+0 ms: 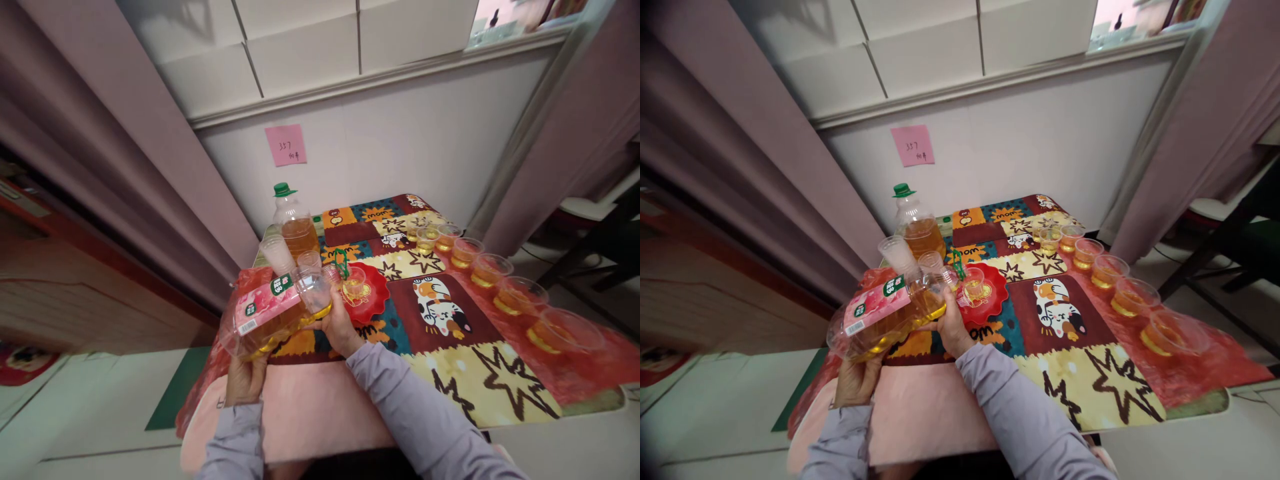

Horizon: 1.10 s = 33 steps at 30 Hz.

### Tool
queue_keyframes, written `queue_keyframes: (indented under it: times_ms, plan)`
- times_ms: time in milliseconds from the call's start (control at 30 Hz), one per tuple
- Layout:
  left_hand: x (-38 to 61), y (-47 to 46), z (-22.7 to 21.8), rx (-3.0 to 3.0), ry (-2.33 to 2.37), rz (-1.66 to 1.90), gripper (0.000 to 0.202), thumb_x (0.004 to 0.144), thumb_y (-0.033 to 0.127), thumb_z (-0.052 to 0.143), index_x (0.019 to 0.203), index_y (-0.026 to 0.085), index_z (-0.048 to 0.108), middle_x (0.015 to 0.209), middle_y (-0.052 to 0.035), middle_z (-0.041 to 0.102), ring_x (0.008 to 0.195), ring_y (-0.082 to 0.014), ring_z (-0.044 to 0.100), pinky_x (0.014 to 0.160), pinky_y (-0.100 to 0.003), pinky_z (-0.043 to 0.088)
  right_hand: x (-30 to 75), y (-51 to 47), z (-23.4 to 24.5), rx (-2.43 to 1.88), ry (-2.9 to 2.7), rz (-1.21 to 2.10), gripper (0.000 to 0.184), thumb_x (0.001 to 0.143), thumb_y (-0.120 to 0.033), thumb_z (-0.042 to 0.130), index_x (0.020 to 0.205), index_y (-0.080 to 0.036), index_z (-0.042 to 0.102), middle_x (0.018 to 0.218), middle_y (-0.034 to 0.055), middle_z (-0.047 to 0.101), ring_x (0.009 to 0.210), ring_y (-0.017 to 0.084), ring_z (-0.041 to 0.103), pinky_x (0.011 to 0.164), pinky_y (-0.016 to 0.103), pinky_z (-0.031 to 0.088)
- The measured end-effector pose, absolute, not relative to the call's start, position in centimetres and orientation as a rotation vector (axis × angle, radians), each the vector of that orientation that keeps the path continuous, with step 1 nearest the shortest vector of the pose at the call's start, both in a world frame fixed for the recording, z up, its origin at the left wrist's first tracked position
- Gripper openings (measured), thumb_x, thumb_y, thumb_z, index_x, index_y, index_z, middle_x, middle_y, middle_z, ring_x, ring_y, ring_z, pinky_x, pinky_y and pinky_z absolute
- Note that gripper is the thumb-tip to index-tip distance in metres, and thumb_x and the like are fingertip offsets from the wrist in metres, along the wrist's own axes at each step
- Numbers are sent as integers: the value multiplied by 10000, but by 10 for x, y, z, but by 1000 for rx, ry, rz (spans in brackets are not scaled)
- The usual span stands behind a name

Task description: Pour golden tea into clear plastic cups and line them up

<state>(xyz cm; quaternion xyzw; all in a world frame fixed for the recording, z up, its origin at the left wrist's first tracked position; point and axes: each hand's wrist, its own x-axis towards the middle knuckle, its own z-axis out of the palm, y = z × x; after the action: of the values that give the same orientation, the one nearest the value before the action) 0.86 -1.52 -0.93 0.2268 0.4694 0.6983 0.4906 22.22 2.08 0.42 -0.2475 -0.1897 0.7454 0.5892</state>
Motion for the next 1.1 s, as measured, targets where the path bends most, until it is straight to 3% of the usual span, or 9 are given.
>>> queue_keyframes:
  times_ms: [233, 600, 833, 1100]
  plan:
    - [2, -13, -18, 628, 1155, 1689, 719, 783, 608, 943, 1390, 263, 771, 1475, -143, 761, 1463, -424, 645, 1043, -513, 672, 222, 21, 6, -584, -409, 1734, 579, 1134, -638, 388, 1401, -256, 731, 1322, 99, 834, 1114, 278, 823, 836, 491, 739]
    - [-6, -11, -30, 631, 1149, 1680, 651, 805, 568, 925, 1355, 257, 769, 1411, -133, 792, 1438, -415, 665, 1053, -514, 665, 222, 21, 5, -587, -419, 1740, 606, 1150, -603, 343, 1429, -224, 725, 1323, 113, 835, 1124, 276, 824, 703, 395, 736]
    - [-8, -10, -33, 536, 1157, 1678, 615, 831, 540, 880, 1368, 263, 769, 1474, -132, 759, 1443, -420, 659, 1031, -519, 674, 222, 22, 3, -580, -436, 1736, 633, 1110, -684, 412, 1404, -229, 741, 1322, 118, 835, 1142, 292, 819, 777, 453, 744]
    - [-7, -11, -31, 603, 1138, 1667, 564, 877, 530, 843, 1385, 296, 773, 1493, -139, 747, 1473, -418, 635, 1097, -555, 639, 223, 21, 5, -593, -439, 1741, 641, 1131, -632, 349, 1381, -205, 757, 1327, 135, 833, 1136, 294, 818, 746, 435, 741]
